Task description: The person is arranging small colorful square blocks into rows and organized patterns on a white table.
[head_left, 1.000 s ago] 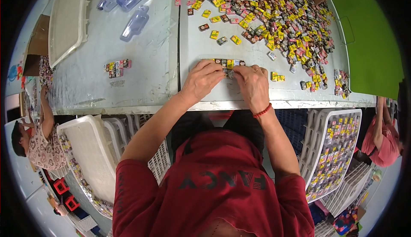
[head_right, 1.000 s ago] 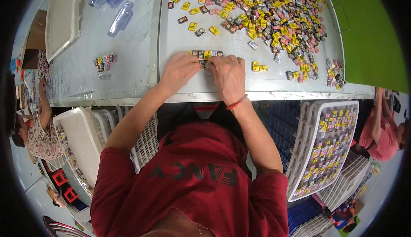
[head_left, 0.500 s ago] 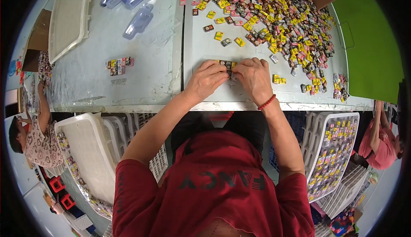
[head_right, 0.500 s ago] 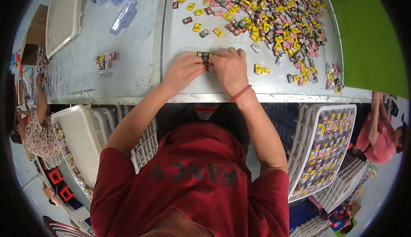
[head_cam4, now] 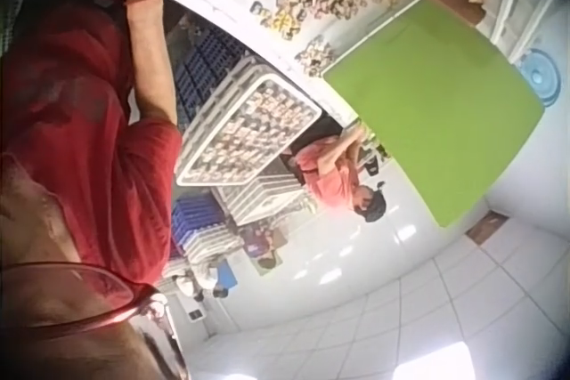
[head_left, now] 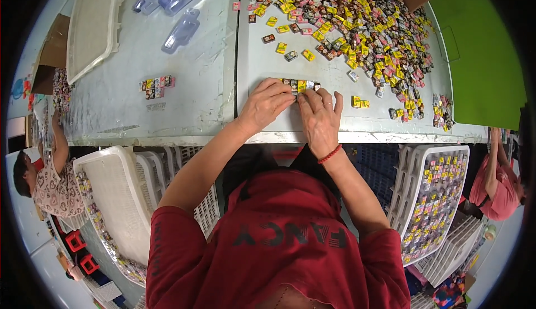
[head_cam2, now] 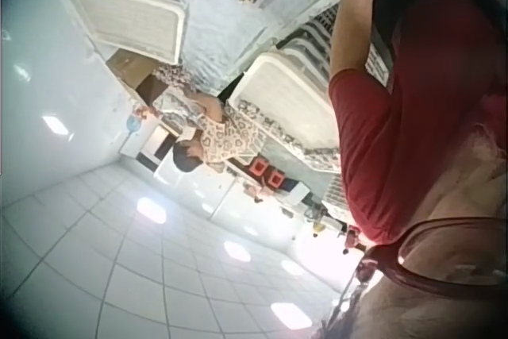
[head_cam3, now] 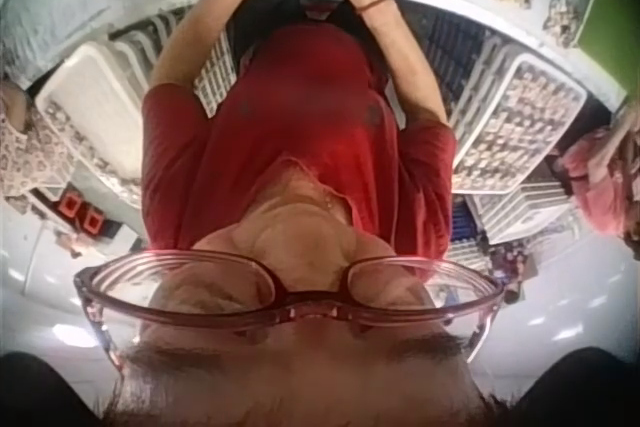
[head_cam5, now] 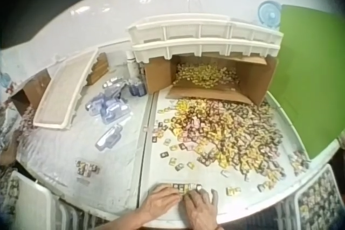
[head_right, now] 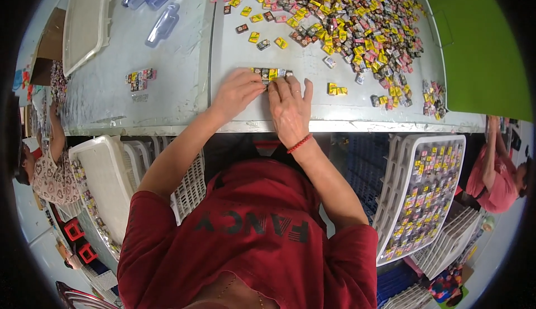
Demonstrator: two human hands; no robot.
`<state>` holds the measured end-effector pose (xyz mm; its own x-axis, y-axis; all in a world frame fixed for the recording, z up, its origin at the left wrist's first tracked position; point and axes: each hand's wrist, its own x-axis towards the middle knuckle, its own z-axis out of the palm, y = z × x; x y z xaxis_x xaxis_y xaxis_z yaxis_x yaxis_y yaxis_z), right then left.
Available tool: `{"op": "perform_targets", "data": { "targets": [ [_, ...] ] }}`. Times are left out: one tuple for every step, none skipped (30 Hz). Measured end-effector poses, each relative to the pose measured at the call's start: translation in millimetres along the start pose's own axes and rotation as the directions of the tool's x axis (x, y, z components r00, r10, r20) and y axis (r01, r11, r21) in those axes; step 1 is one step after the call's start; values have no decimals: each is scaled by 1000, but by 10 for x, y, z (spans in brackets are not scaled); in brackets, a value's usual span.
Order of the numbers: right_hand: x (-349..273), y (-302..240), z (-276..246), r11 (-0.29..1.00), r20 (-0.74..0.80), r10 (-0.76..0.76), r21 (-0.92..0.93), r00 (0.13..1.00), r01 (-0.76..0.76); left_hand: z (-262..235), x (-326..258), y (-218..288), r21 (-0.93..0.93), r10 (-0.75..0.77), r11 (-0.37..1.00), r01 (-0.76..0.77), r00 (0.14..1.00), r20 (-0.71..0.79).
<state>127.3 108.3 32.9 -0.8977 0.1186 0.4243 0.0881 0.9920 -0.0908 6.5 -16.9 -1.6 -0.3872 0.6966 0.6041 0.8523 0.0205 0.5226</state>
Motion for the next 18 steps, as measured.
{"op": "perform_targets", "data": {
  "targets": [
    [-11, 19, 21, 997, -8, 28, 69, 1000, -27, -5, 6, 9, 0, -4, 1000, 4, 1000, 10],
    [-15, 31, 30, 989, -15, 58, 137, 998, -55, -11, 7, 14, -1, -7, 1000, 7, 1000, 21],
    [-8, 45, 33, 989, -20, 57, 135, 998, -54, -13, -14, -5, 1, -3, 1000, 3, 1000, 19],
    [6, 58, 32, 983, -22, 63, 172, 998, -58, -15, -52, -41, -1, 0, 1000, 0, 1000, 20],
    [18, 84, 30, 977, -25, 69, 206, 997, -62, -23, -26, -42, -5, 4, 1000, -4, 1000, 20],
    [-19, 91, 45, 978, -31, 68, 201, 997, -61, -27, -16, -25, -5, 11, 1000, -11, 1000, 17],
    [-90, 87, 79, 965, -52, 96, 251, 994, -80, -34, -24, 6, 30, -2, 1000, 2, 1000, -2],
    [-121, 74, 81, 947, -69, 123, 305, 990, -97, -54, -24, 48, 66, -19, 998, 21, 1000, -20],
    [-129, 89, 86, 948, -70, 120, 306, 990, -93, -49, -10, 71, 68, -20, 997, 21, 1000, -23],
    [-133, 106, 86, 953, -73, 109, 290, 991, -84, -28, 11, 96, 116, 10, 993, -15, 999, 46],
    [-131, 112, 81, 959, -76, 101, 274, 992, -77, -21, 36, 124, 158, 38, 986, -57, 992, 117],
    [-119, 115, 86, 959, -76, 101, 273, 992, -77, -29, 49, 153, 159, 39, 986, -58, 992, 117],
    [-100, 120, 95, 981, -3, 82, 176, 997, -81, -40, 59, 188, 233, 9, 971, -60, 976, 216],
    [-80, 126, 96, 994, 71, 69, 77, 995, -74, -52, 73, 208, 307, -29, 949, -70, 951, 308],
    [-82, 133, 102, 994, 69, 67, 76, 995, -72, -55, 78, 206, 308, -28, 949, -71, 952, 306],
    [-94, 143, 119, 997, 107, 54, 55, 993, -60, -56, 77, 197, 311, -27, 947, -80, 946, 324],
    [-101, 152, 127, 998, 144, 41, 34, 989, -46, -57, 74, 192, 314, -26, 945, -88, 939, 342],
    [-108, 164, 125, 999, 142, 39, 32, 989, -44, -50, 63, 193, 315, -24, 945, -89, 940, 339]
  ]
}}
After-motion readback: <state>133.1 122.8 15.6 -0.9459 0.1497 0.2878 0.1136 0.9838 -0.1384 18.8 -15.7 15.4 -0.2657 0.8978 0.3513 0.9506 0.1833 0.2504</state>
